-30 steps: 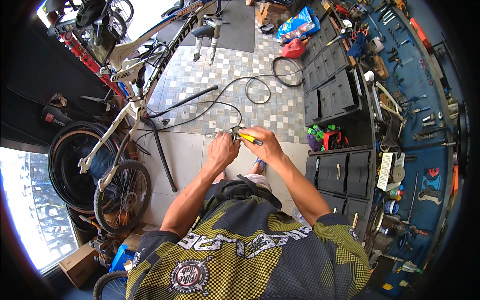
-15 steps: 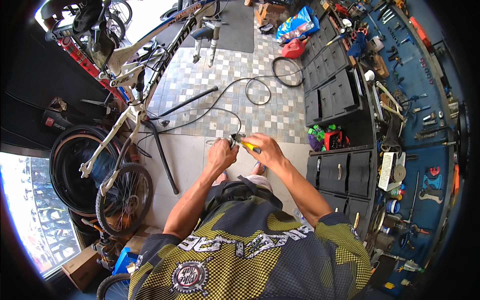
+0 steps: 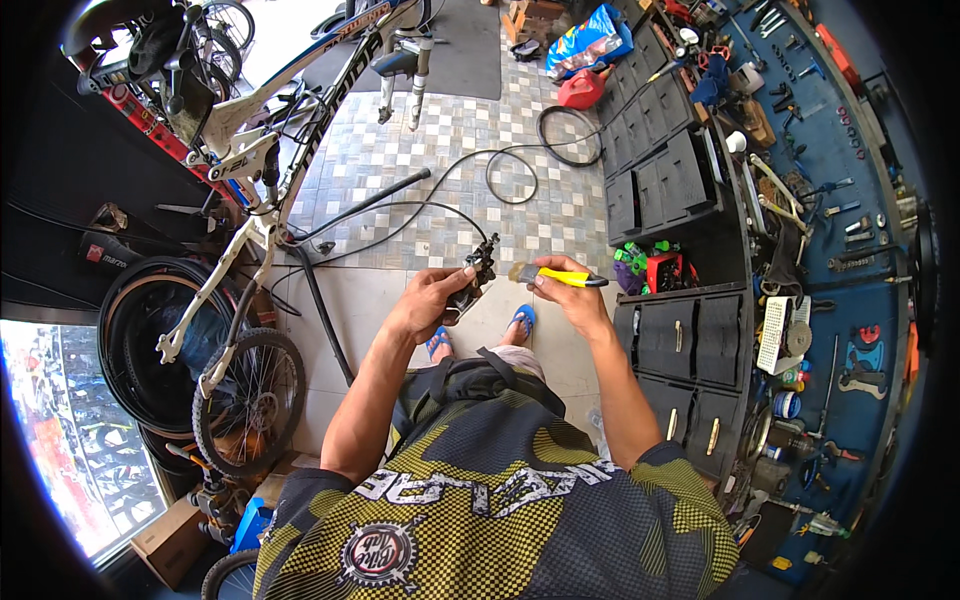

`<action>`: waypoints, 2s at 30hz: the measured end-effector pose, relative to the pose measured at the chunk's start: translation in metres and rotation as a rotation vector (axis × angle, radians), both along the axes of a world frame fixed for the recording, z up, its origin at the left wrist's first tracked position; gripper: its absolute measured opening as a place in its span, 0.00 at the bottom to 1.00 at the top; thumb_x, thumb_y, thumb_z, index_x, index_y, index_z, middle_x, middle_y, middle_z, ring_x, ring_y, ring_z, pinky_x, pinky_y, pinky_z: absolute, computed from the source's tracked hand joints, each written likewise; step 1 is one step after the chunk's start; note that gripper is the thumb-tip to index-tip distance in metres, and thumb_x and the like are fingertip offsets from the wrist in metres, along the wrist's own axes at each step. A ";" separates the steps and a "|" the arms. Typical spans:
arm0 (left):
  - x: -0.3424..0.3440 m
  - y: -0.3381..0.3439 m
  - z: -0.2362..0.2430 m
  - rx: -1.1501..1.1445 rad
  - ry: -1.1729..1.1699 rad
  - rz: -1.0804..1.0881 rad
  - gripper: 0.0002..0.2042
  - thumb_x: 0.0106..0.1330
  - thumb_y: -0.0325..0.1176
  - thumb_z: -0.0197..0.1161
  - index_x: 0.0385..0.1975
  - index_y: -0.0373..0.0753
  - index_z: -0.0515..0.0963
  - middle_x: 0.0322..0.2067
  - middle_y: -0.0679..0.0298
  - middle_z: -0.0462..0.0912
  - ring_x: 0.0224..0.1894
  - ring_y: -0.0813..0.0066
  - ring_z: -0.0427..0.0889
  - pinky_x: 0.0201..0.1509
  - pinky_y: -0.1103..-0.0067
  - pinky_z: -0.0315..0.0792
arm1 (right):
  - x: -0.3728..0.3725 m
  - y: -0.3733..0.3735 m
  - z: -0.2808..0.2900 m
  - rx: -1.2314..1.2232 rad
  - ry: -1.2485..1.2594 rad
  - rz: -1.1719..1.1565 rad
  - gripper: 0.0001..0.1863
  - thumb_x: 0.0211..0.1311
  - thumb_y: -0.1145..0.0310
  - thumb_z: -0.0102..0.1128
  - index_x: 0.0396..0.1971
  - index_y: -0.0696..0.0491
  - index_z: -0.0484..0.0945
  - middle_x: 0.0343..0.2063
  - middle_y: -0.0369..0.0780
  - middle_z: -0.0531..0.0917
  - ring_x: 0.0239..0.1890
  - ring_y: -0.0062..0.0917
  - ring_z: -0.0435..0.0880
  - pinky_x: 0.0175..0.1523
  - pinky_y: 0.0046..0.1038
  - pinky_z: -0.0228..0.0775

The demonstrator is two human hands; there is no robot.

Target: The person works on a bicycle mounted on a repair stand, using a screwdriver to adjust the rear derailleur and other components. They manipulate cables and tools while standing in a cluttered workshop.

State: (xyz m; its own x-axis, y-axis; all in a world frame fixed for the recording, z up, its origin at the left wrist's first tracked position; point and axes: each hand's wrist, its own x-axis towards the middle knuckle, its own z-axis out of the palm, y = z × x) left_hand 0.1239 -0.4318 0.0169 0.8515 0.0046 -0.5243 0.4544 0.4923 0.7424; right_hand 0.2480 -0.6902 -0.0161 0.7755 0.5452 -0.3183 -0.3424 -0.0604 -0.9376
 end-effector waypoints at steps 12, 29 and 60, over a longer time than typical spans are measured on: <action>0.002 -0.009 -0.007 -0.214 0.055 0.061 0.20 0.79 0.44 0.58 0.50 0.28 0.81 0.30 0.65 0.82 0.21 0.83 0.73 0.17 0.84 0.61 | -0.018 0.034 0.058 -0.129 -0.807 -0.041 0.10 0.68 0.70 0.69 0.45 0.59 0.85 0.40 0.42 0.90 0.40 0.27 0.90 0.45 0.29 0.81; 0.003 -0.022 -0.023 0.515 -0.065 0.020 0.22 0.75 0.50 0.62 0.30 0.35 0.81 0.18 0.72 0.70 0.17 0.84 0.65 0.19 0.80 0.61 | -0.022 0.056 0.058 -0.431 -1.020 0.174 0.10 0.63 0.72 0.72 0.42 0.57 0.86 0.39 0.45 0.89 0.39 0.38 0.90 0.44 0.34 0.82; 0.016 -0.020 -0.016 -0.014 0.039 0.117 0.24 0.83 0.49 0.43 0.47 0.37 0.82 0.28 0.68 0.78 0.22 0.82 0.69 0.21 0.81 0.63 | -0.021 0.051 0.070 -0.067 -0.525 -0.158 0.16 0.66 0.65 0.75 0.43 0.59 0.80 0.26 0.36 0.85 0.24 0.14 0.81 0.29 0.18 0.74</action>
